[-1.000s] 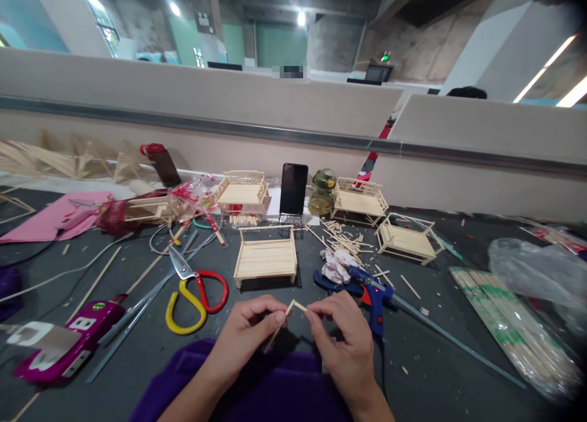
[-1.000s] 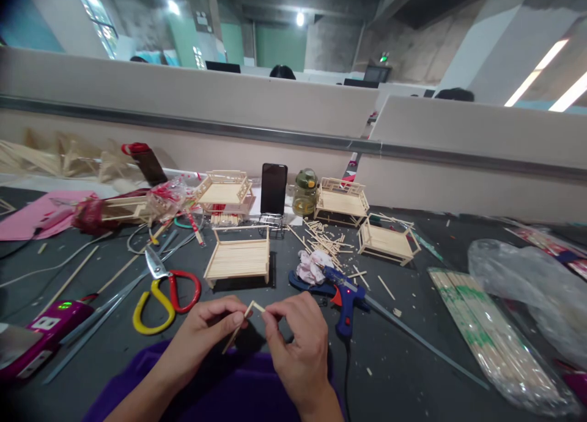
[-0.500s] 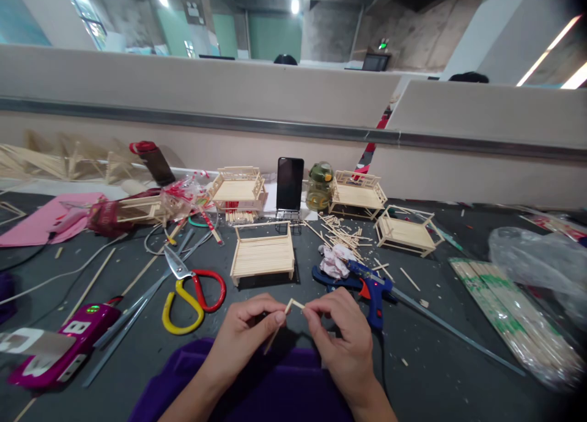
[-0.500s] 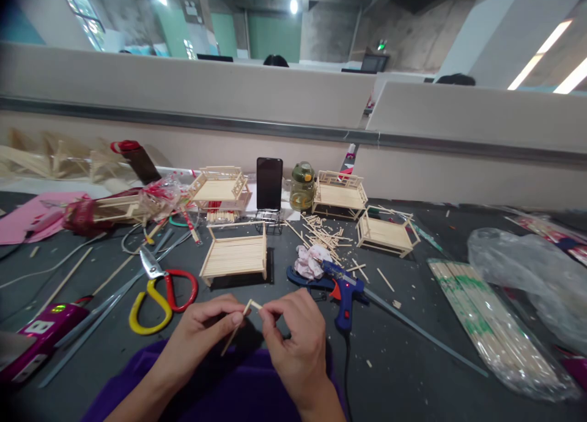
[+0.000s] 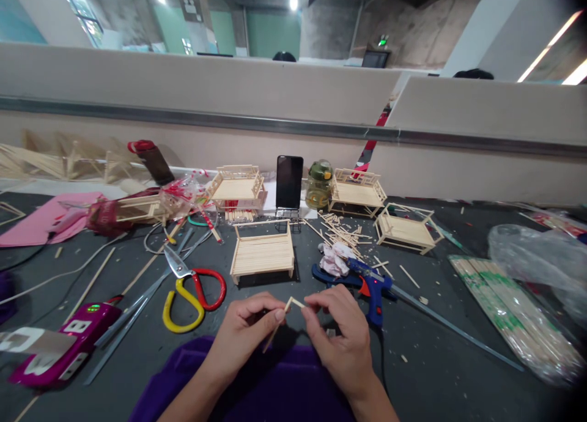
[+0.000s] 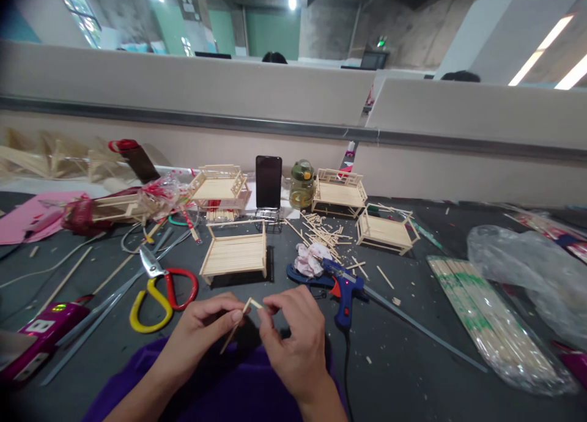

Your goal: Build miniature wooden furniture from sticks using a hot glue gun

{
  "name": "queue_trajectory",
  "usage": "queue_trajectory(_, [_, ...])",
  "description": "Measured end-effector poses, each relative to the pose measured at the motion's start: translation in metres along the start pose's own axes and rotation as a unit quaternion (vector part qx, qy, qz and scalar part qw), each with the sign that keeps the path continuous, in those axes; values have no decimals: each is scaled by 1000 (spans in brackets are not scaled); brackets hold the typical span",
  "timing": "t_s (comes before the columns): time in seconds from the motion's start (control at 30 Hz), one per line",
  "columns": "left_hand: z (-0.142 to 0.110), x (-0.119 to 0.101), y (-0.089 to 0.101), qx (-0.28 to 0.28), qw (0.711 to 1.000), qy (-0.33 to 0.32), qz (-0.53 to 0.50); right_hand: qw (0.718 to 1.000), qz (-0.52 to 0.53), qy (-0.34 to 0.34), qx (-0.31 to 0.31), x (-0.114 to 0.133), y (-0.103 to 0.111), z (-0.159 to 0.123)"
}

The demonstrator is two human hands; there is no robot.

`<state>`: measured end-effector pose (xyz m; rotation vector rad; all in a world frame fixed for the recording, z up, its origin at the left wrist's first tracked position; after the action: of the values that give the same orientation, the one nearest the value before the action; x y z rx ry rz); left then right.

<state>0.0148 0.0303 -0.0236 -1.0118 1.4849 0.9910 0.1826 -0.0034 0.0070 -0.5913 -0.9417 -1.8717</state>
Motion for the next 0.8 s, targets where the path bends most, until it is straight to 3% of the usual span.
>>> queue_trajectory(0.13, [0, 4, 4, -18, 999, 17, -23, 998, 46, -35, -26, -7, 6, -6])
queue_trajectory(0.33, [0, 6, 8, -25, 996, 45, -74, 965, 67, -158, -201, -28, 15, -13])
queue_trajectory(0.47, [0, 6, 9, -41, 994, 42, -95, 945, 85, -202, -243, -36, 19, -16])
queue_trajectory(0.57, [1, 7, 11, -56, 991, 40, -118, 969, 0, -157, -191, -25, 23, -14])
queue_trajectory(0.67, [4, 5, 17, -80, 986, 30, -142, 991, -63, -45, -111, 0, 21, -12])
queue_trajectory(0.8, [6, -8, 30, -115, 980, 3, -163, 994, -80, 75, 29, 33, -3, -19])
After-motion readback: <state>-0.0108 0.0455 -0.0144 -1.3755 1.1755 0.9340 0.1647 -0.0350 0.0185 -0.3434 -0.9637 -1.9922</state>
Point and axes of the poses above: each hand's wrist, its own z-axis towards the middle knuckle, its own y-axis out of the back of the hand, x = y × z, the point moved 4 cm from there along z, towards the middle knuckle, and after that the axes turned 5 degrees about z, right-handed, at the moved point
